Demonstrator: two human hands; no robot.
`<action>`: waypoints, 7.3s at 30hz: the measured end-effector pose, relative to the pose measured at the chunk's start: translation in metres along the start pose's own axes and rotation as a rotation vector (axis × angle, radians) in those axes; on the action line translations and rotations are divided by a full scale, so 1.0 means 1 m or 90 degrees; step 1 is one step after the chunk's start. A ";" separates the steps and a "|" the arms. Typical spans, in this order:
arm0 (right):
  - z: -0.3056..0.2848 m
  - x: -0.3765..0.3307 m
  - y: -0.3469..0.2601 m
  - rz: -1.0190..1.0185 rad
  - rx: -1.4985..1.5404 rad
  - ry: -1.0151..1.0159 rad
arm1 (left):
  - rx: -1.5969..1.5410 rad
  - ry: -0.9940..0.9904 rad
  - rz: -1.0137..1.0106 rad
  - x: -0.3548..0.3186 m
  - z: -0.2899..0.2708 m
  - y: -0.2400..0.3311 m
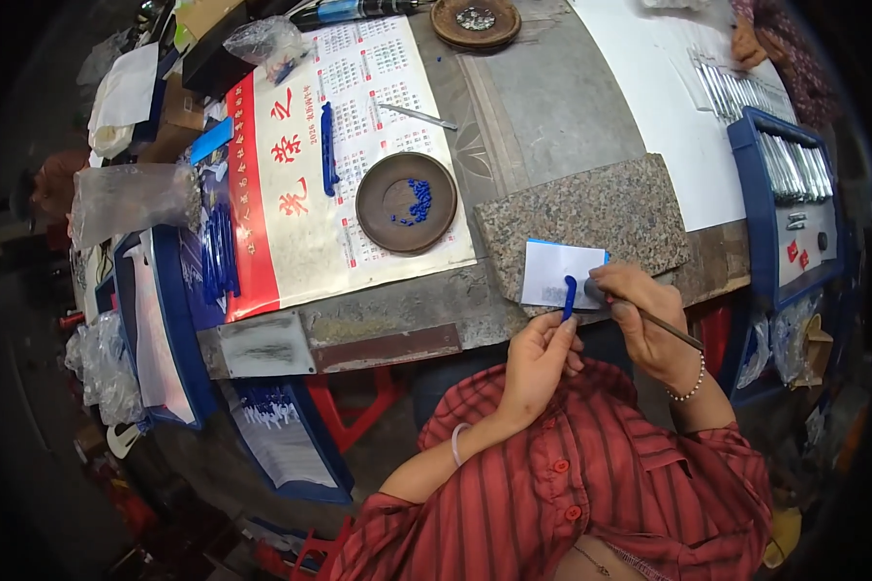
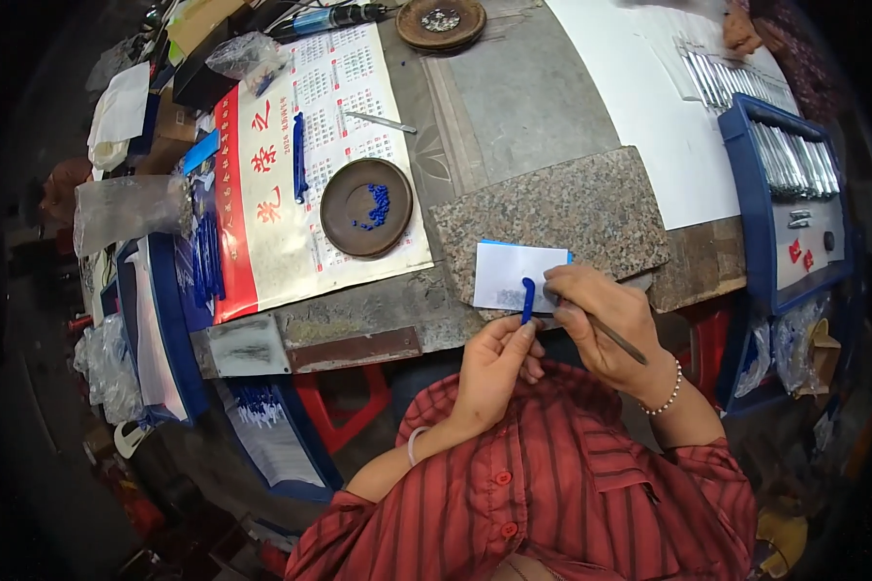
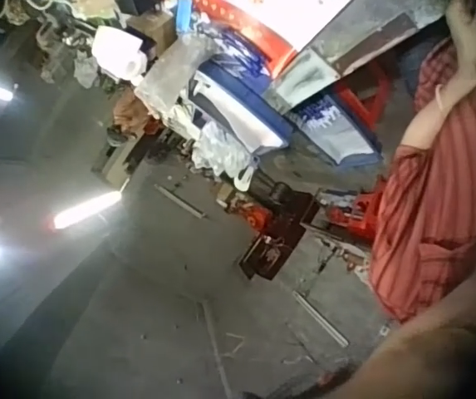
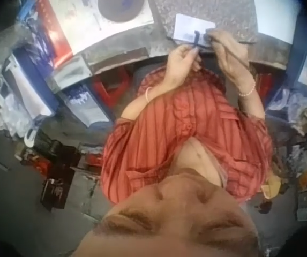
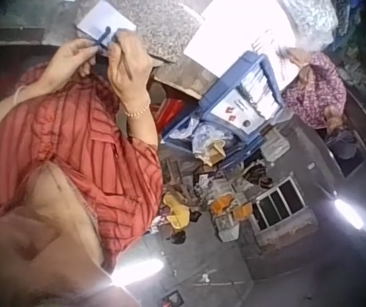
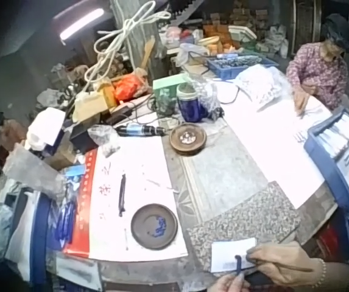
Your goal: The person is attaching small blue beads to a blue pen barrel using a handheld stylus tool.
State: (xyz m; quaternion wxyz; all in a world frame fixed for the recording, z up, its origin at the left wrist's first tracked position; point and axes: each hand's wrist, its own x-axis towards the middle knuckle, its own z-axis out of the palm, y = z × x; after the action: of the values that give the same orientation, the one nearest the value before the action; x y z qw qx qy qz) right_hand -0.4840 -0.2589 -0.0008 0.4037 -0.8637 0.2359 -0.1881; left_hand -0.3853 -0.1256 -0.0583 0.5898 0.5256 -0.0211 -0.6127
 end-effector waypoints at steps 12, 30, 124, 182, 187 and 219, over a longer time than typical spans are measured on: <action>0.010 0.004 -0.020 -0.031 -0.116 -0.100 | 0.064 -0.029 0.016 0.001 0.001 0.003; 0.004 -0.002 -0.005 0.026 0.073 0.180 | 0.156 -0.076 0.060 -0.007 -0.012 0.009; 0.035 -0.004 -0.015 0.386 0.699 -0.066 | -0.344 -0.340 -0.198 -0.029 -0.018 0.040; 0.064 0.045 -0.051 0.386 0.636 -0.078 | -0.282 -0.266 -0.141 -0.030 -0.065 0.092; 0.074 0.054 -0.056 0.388 0.636 -0.134 | -0.429 -0.307 -0.218 -0.032 -0.084 0.090; 0.089 0.019 -0.074 0.228 0.670 0.064 | -0.215 -0.165 0.138 -0.057 -0.093 0.120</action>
State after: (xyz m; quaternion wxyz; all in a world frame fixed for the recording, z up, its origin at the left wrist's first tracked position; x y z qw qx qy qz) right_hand -0.4033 -0.1738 0.0066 0.7946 -0.4819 0.2720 -0.2497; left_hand -0.2531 -0.0647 0.0127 0.7243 0.3310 -0.0499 -0.6029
